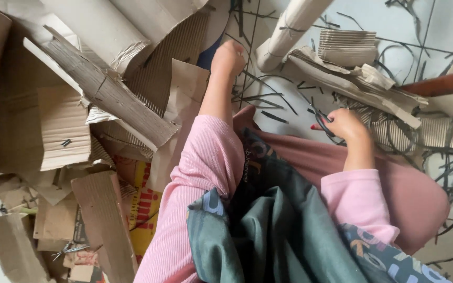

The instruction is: The person sits on the floor and ties a rolled piece of cardboard with a strip of material, using scissors to cut the strip and hands to secure the knot.

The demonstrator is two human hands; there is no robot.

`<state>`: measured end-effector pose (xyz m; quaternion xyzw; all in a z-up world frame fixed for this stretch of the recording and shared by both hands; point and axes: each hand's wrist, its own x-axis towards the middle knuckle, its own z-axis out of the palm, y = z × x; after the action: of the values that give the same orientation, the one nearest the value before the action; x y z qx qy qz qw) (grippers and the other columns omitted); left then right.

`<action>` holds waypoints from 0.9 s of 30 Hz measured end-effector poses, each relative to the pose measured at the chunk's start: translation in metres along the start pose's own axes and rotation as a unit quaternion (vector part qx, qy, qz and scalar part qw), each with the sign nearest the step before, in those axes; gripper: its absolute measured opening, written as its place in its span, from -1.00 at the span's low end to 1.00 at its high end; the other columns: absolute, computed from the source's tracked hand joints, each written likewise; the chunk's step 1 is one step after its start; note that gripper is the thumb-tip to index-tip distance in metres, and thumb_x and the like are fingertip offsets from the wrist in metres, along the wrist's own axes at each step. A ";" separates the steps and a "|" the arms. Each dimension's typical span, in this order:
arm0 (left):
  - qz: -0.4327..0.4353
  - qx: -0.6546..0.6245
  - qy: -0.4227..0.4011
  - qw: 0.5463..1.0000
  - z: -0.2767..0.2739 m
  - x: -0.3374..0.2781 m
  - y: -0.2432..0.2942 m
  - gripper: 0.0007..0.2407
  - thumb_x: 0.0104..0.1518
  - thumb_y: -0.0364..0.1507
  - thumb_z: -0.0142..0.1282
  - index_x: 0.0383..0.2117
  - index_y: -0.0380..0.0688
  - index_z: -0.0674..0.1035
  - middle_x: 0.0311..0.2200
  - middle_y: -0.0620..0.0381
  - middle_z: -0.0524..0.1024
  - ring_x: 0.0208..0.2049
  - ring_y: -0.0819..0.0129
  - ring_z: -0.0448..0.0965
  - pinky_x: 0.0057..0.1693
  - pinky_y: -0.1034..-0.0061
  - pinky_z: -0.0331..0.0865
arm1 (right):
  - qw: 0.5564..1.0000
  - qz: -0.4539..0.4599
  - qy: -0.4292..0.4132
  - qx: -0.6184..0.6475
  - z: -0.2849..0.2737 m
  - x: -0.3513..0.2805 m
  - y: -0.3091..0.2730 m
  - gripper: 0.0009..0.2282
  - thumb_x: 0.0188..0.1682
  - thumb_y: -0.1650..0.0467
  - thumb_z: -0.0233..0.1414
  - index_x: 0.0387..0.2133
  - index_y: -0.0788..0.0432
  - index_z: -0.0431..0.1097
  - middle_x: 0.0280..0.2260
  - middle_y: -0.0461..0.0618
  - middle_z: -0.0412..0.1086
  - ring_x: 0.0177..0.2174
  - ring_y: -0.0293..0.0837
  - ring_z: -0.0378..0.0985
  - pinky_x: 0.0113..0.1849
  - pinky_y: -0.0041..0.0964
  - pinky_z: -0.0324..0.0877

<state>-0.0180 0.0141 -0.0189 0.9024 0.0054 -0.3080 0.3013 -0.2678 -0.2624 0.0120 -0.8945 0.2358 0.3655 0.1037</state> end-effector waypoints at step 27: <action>0.348 -0.285 -0.228 0.864 0.113 -0.170 0.080 -0.77 -0.02 -0.58 0.41 -0.53 -0.15 0.47 -0.43 0.01 0.66 -0.38 0.41 0.66 -0.22 0.54 0.60 | 0.608 -0.283 0.124 0.731 -0.001 -0.103 -0.008 -0.82 0.00 0.37 0.25 -0.16 0.12 0.52 -0.40 -0.17 0.51 -0.38 -0.33 0.62 -0.34 -0.57 0.56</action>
<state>-0.2025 -0.0833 0.0483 0.6251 -0.2900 -0.3657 0.6256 -0.3269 -0.2206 0.0851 -0.5799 0.1704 -0.0901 0.7916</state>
